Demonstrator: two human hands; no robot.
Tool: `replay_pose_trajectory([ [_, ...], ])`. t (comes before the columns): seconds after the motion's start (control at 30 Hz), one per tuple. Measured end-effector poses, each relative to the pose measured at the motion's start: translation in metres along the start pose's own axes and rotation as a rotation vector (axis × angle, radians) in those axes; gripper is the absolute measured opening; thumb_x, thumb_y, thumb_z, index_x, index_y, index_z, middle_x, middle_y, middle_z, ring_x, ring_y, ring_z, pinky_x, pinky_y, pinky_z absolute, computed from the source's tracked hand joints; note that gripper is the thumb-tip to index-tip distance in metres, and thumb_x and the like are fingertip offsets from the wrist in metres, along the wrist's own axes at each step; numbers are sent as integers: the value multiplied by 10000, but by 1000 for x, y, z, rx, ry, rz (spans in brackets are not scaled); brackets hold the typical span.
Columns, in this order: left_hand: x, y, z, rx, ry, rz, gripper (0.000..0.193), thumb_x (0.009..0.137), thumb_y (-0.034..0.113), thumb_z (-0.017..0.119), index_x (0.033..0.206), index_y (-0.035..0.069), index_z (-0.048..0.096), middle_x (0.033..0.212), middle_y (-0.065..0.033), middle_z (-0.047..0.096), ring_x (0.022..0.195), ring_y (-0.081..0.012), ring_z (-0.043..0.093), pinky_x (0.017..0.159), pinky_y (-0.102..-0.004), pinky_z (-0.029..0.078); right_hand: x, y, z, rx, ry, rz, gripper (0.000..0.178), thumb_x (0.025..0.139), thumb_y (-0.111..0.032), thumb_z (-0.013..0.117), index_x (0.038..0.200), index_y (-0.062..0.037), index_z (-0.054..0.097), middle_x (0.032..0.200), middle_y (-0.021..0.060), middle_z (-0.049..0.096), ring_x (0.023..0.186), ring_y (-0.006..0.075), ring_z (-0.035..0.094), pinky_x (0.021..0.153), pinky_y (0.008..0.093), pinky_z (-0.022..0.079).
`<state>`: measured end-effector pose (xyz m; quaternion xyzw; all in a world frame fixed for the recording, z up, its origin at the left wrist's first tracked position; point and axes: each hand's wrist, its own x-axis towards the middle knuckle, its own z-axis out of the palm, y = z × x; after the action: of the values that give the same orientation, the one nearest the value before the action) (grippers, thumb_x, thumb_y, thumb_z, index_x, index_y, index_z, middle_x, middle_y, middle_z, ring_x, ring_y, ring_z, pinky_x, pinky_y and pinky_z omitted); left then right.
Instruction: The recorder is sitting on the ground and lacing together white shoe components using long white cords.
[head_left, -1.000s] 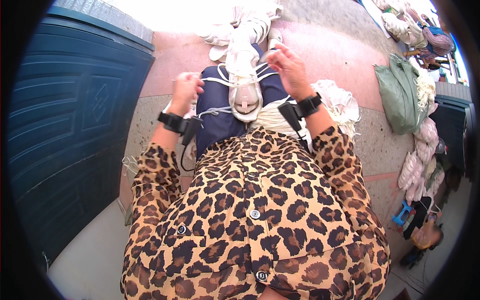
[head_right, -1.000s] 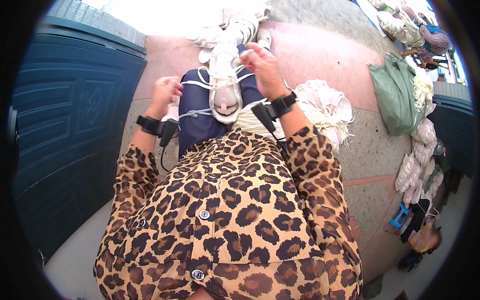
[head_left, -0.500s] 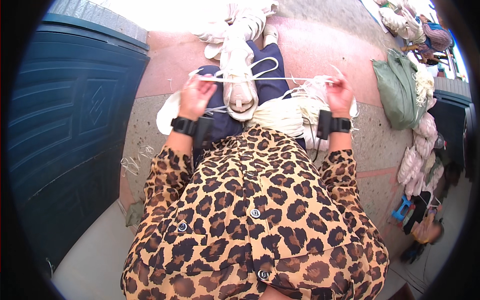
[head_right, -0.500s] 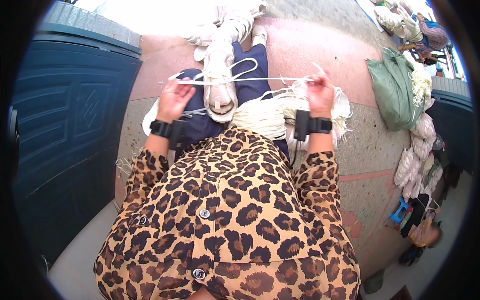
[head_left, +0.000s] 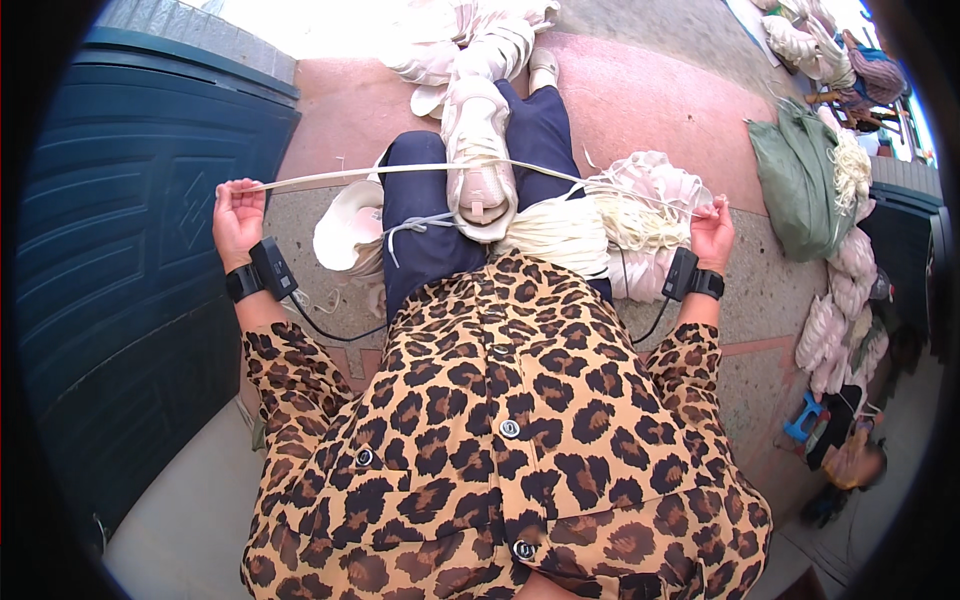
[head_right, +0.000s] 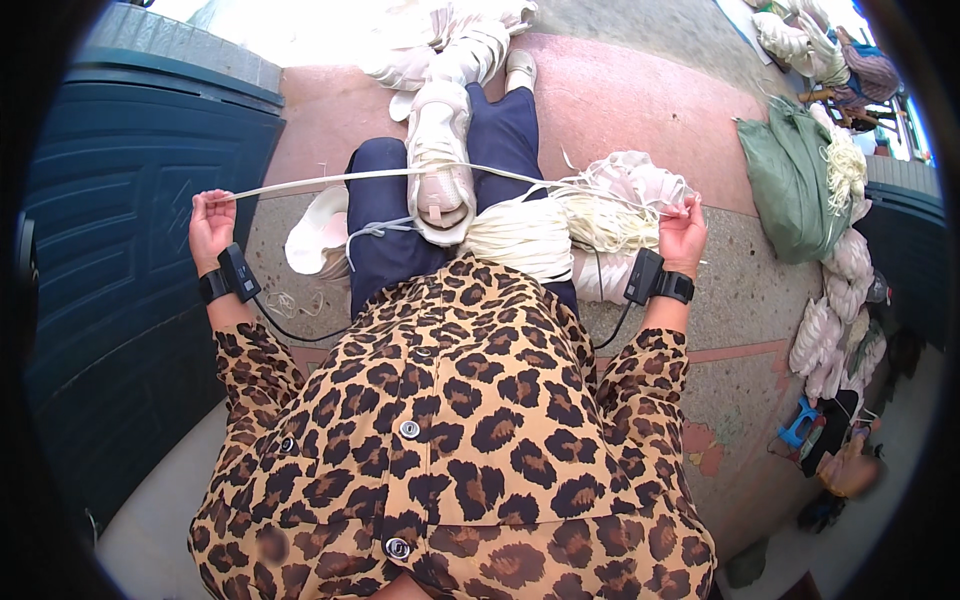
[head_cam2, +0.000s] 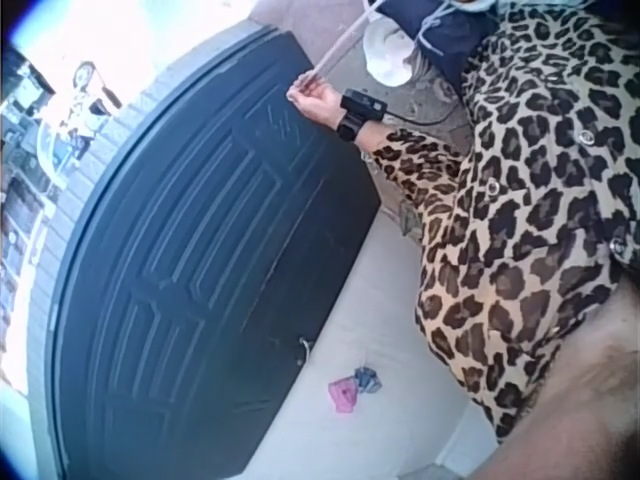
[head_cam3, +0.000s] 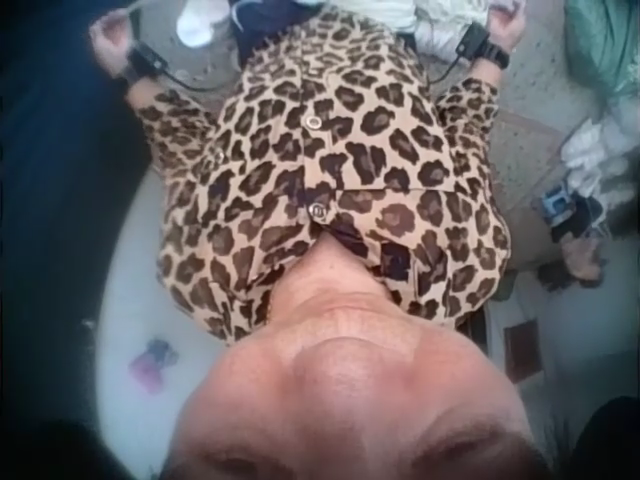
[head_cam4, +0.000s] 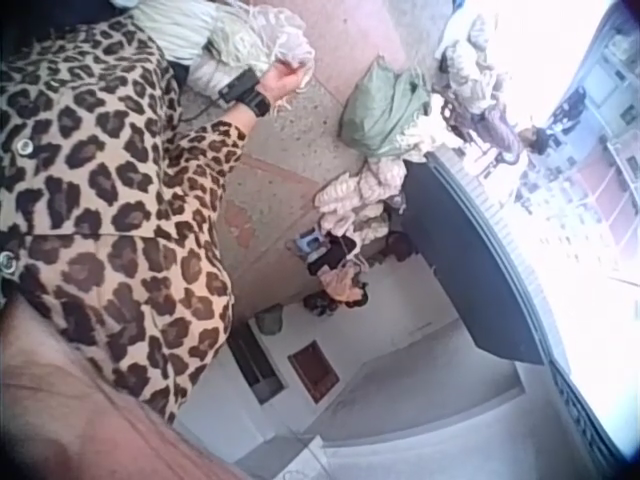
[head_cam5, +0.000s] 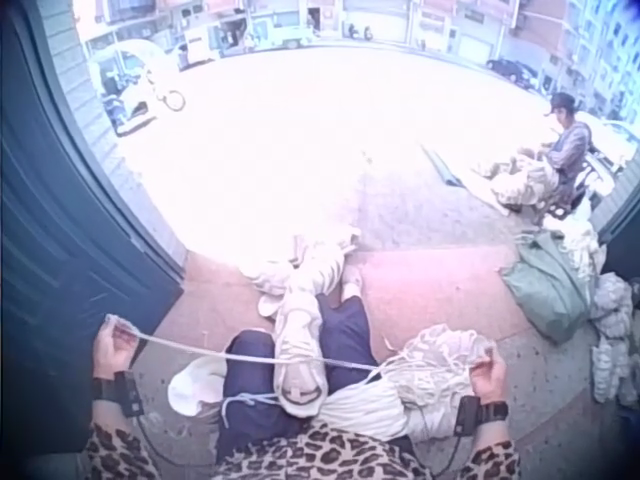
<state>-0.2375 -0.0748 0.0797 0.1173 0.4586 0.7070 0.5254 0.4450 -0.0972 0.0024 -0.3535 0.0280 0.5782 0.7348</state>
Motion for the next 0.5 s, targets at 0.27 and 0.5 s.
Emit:
replay_pose_trajectory([
  [0.27,-32,-125,116,674,-128,-421,68,825,157,548,820,113,496,550,62,346,432,-29,322,390,-191,287,1,81,88,-930,-269,162,244,825,-201,592,1030,-71,568,616,-50,452,488,20,357,453,176,314],
  [0.5,-64,-196,167,1746,-500,127,297,704,279,604,746,-15,622,775,-225,606,756,-354,601,685,-403,473,-14,188,137,-1667,-810,-216,290,863,-248,472,876,14,595,766,169,614,707,324,584,670,379,456],
])
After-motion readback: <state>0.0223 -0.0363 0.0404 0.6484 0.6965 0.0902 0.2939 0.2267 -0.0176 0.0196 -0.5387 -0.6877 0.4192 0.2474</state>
